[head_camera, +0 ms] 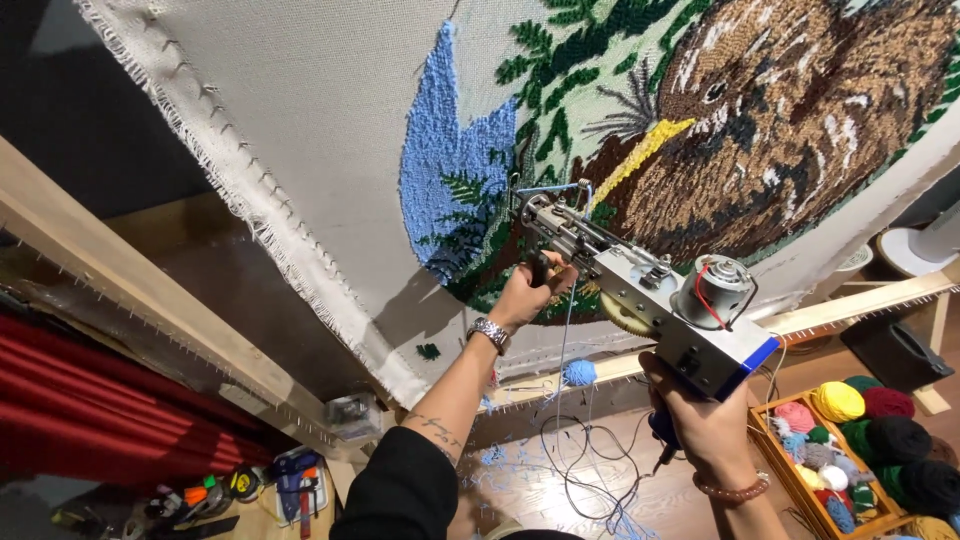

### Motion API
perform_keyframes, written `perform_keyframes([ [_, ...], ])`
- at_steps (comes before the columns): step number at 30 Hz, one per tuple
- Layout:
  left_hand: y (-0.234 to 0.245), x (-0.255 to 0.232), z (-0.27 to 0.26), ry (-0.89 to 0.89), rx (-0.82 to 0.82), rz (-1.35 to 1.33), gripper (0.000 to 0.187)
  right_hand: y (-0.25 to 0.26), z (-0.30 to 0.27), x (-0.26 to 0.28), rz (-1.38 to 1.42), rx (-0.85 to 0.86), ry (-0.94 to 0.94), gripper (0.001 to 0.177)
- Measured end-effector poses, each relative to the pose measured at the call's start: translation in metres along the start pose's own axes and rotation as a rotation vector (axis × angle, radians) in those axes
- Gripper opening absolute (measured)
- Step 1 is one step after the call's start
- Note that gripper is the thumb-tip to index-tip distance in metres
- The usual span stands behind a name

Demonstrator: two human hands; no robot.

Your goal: Using a tufting gun to fill in a design with yarn on a stretched canvas frame to create a rug.

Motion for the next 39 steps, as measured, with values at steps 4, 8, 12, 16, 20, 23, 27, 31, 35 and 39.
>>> perform_keyframes([
  [4,0.006,0.008,0.004,-0.013,0.036,-0.050,0.047,-0.010,-0.013,0.015,0.071,-0.014,-0.041,0.072],
  [8,0.008,0.015,0.007,-0.037,0.009,-0.068,0.050,-0.010,-0.008,0.014,0.022,-0.018,-0.046,0.075],
  [12,0.011,0.020,0.005,-0.047,0.004,-0.101,0.050,-0.008,-0.003,0.007,-0.103,-0.052,0.018,0.084],
  [16,0.010,0.010,0.004,0.028,-0.007,0.080,0.048,-0.011,-0.003,0.008,-0.071,-0.056,-0.001,0.079],
  [20,0.013,0.008,0.009,0.060,-0.081,0.188,0.044,-0.022,-0.011,0.019,-0.091,-0.096,-0.013,0.083],
  [23,0.018,0.009,0.011,0.162,-0.130,0.192,0.101,-0.044,-0.023,0.036,-0.011,-0.006,0.029,0.054],
  [27,0.023,-0.006,0.017,-0.016,-0.108,0.256,0.063,-0.066,-0.031,0.050,0.035,0.051,0.190,0.051],
  [31,0.025,-0.022,0.012,-0.064,-0.115,0.274,0.055,-0.063,-0.017,0.011,-0.084,-0.069,-0.014,0.080],
  [35,0.026,-0.020,0.012,-0.095,-0.108,0.323,0.054,-0.061,-0.017,0.012,-0.134,-0.086,0.025,0.082],
  [39,0.018,-0.020,0.006,-0.051,-0.135,0.298,0.057,-0.044,0.001,-0.026,-0.121,-0.078,-0.014,0.084],
])
Point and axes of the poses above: each hand's wrist, its own z-axis towards the middle knuckle, its own y-axis out of the back of the hand, x = y × z, the point moved 4 cm from there along z, towards the middle knuckle, and after that the axes turned 11 degrees about -y, right-handed, at the moved point
